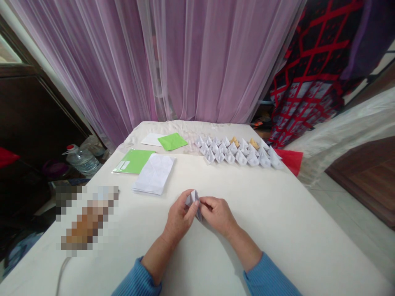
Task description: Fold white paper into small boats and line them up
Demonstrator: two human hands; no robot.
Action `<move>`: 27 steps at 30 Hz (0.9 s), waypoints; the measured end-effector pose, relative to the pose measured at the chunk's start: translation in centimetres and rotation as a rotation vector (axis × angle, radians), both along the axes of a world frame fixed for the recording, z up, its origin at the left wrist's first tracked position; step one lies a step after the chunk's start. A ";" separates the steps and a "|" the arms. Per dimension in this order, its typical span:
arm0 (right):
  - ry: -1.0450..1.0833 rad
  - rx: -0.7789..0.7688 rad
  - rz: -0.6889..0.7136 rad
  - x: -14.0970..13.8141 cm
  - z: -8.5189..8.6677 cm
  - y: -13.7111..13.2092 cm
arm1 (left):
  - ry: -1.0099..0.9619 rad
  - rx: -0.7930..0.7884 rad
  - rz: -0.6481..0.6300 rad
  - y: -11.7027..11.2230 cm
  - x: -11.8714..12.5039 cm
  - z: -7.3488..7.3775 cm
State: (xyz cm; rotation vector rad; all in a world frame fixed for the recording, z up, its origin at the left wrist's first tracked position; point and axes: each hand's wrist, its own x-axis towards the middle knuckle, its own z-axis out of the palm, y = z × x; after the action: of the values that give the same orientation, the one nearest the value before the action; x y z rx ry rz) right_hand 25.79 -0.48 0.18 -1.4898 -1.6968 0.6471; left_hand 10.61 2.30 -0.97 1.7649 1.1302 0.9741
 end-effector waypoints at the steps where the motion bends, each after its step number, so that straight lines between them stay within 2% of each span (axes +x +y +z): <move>1: -0.064 0.042 -0.018 -0.1 0.0 -0.1 | 0.045 0.083 0.010 -0.1 0.0 0.1; 4: -0.233 0.220 -0.076 -0.5 0.2 -0.3 | 0.132 0.349 0.059 -0.2 -0.2 0.2; 7: -0.358 0.444 -0.143 -0.9 0.7 -0.6 | 0.179 0.511 0.144 -0.3 -0.3 0.5; 9: -0.413 0.550 -0.169 -1.2 1.0 -0.8 | 0.179 0.549 0.203 -0.4 -0.3 0.8; 11: -0.444 0.600 -0.183 -1.5 1.2 -0.9 | 0.185 0.493 0.246 -0.6 -0.2 1.2; 15: -0.473 0.629 -0.210 -1.6 1.2 -1.0 | 0.303 0.192 0.238 -0.8 -0.1 2.0; 17: -0.487 0.628 -0.223 -1.5 1.1 -0.9 | 0.407 0.137 0.231 -0.8 0.0 2.2; 21: -0.523 0.565 -0.275 -1.4 0.8 -0.7 | 0.574 0.206 0.237 -0.7 0.0 2.1; 27: -0.548 0.439 -0.289 -1.4 0.2 -0.6 | 0.694 0.298 0.234 -0.8 -0.1 1.9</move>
State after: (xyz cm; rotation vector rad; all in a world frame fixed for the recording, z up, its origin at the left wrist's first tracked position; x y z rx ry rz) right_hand 24.44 -1.03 0.38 -1.6188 -1.8052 -0.3061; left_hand 10.55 1.51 0.98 2.3470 1.7185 0.6922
